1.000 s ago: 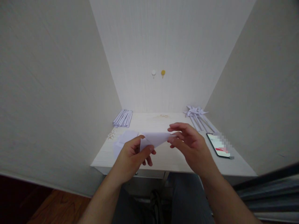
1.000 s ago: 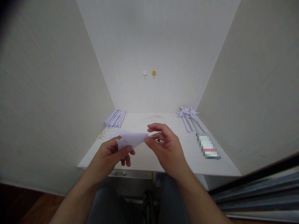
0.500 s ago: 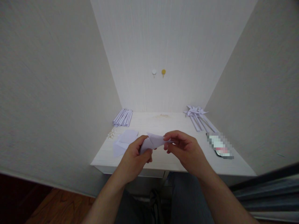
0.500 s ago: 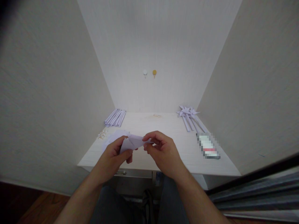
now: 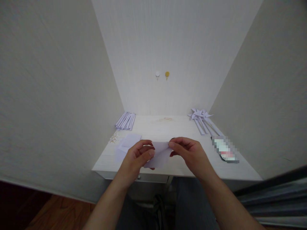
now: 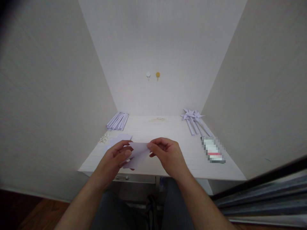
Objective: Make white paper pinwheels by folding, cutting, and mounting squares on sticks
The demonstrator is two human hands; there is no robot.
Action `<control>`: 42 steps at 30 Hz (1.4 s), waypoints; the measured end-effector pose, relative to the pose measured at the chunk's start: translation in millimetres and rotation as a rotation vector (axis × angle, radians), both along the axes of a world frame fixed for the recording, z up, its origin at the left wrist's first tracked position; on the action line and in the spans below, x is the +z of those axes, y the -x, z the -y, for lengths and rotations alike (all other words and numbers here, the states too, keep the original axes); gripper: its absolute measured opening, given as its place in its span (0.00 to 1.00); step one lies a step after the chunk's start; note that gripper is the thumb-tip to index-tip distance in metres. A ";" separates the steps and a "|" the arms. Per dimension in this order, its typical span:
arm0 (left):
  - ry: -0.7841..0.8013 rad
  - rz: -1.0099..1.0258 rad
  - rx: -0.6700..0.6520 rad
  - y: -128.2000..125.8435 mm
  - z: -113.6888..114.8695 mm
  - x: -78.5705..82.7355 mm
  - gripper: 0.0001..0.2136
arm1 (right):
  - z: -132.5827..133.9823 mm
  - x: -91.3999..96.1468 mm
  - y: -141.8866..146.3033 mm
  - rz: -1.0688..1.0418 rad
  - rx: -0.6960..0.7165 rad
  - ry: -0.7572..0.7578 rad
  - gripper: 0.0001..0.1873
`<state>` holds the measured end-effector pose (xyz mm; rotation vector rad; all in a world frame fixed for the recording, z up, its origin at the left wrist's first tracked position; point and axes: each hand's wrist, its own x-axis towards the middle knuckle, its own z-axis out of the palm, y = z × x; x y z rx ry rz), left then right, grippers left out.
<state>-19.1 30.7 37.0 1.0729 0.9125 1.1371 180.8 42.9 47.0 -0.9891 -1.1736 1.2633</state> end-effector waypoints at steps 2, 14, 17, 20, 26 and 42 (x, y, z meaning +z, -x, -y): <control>0.001 0.006 -0.016 -1.6 0.4 0.8 0.20 | -1.8 -2.9 0.6 0.008 -0.031 0.005 0.14; -0.012 -0.185 0.100 -7.7 -2.7 -11.2 0.13 | -1.7 -21.0 3.6 0.077 -0.057 -0.024 0.09; 0.012 -0.222 0.082 -6.9 -4.0 -15.7 0.12 | -3.2 -24.9 3.9 0.130 -0.073 -0.032 0.07; 0.049 -0.198 0.060 -5.3 -5.5 -21.5 0.13 | -5.5 -27.8 4.5 0.144 -0.074 -0.031 0.05; 0.109 -0.131 0.056 -1.1 -6.5 -32.5 0.17 | -7.6 -31.4 8.5 0.045 -0.017 -0.007 0.05; -0.035 -0.223 0.204 5.1 -10.8 -34.9 0.19 | -6.9 -40.2 5.8 0.180 0.050 -0.055 0.09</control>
